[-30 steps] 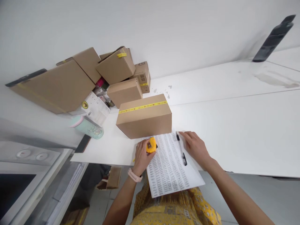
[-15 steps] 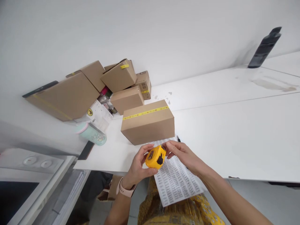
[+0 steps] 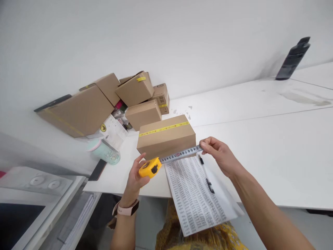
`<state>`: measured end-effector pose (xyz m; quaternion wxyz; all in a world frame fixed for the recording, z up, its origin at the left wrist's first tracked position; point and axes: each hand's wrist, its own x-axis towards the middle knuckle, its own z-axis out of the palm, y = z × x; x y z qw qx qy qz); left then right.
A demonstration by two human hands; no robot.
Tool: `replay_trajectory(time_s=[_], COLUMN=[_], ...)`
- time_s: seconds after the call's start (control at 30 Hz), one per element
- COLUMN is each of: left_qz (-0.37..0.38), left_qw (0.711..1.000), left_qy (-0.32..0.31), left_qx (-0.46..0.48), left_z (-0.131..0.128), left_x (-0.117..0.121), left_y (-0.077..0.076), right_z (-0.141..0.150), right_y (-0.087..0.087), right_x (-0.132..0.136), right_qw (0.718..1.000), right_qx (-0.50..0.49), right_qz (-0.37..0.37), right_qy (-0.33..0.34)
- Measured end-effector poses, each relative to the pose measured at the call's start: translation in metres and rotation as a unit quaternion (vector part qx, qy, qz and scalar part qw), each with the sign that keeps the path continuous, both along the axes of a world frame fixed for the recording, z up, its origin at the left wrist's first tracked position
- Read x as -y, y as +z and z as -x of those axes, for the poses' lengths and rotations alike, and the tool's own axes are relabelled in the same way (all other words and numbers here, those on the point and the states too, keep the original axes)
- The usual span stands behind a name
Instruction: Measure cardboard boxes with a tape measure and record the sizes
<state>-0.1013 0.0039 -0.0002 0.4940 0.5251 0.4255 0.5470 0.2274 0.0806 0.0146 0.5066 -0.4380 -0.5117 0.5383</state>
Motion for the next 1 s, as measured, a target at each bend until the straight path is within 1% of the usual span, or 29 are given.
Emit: replay_trajectory(time_s=[0.07,0.17,0.23,0.3,0.37,0.47,0.53,0.6,0.67,0.73,0.8,0.93,1.0], left_qz=[0.001,0.046,0.088,0.117,0.123,0.114,0.11,0.112,0.117,0.126,0.14,0.17,0.184], left_qw=[1.0,0.999,0.995,0.992,0.992,0.993,0.993,0.993,0.992,0.991,0.989,0.985,0.982], left_qy=[0.003,-0.012,-0.018,-0.018,-0.012,0.011,0.022,0.028,0.034,0.036,0.034,0.036,0.04], left_qx=[-0.006,-0.026,-0.034,-0.034,-0.029,-0.026,-0.032,-0.039,-0.038,-0.03,-0.018,0.005,0.012], left_z=[0.021,0.047,0.057,0.063,0.065,0.066,0.068,0.069,0.07,0.07,0.071,0.076,0.079], left_x=[0.0,-0.003,-0.009,-0.018,-0.028,-0.042,-0.05,-0.058,-0.066,-0.075,-0.083,-0.1,-0.109], left_y=[-0.011,-0.022,-0.023,-0.018,-0.009,0.014,0.032,0.05,0.062,0.068,0.07,0.067,0.065], right_z=[-0.01,-0.012,-0.006,0.002,0.011,0.019,0.022,0.025,0.027,0.028,0.028,0.022,0.021], right_y=[-0.018,-0.047,-0.059,-0.063,-0.059,-0.037,-0.017,0.002,0.015,0.023,0.027,0.031,0.031], right_x=[-0.008,-0.015,-0.019,-0.023,-0.027,-0.031,-0.033,-0.036,-0.041,-0.049,-0.059,-0.08,-0.089], right_qw=[1.0,1.0,0.999,0.998,0.998,0.999,0.998,0.992,0.984,0.979,0.979,0.984,0.983], right_qx=[0.004,-0.001,-0.017,-0.036,-0.047,-0.03,0.016,0.075,0.123,0.149,0.147,0.101,0.102], right_qz=[0.0,0.029,0.035,0.033,0.026,0.004,0.006,0.027,0.05,0.063,0.073,0.105,0.121], right_qy=[-0.016,0.009,0.023,0.028,0.023,-0.014,-0.058,-0.1,-0.119,-0.122,-0.121,-0.103,-0.09])
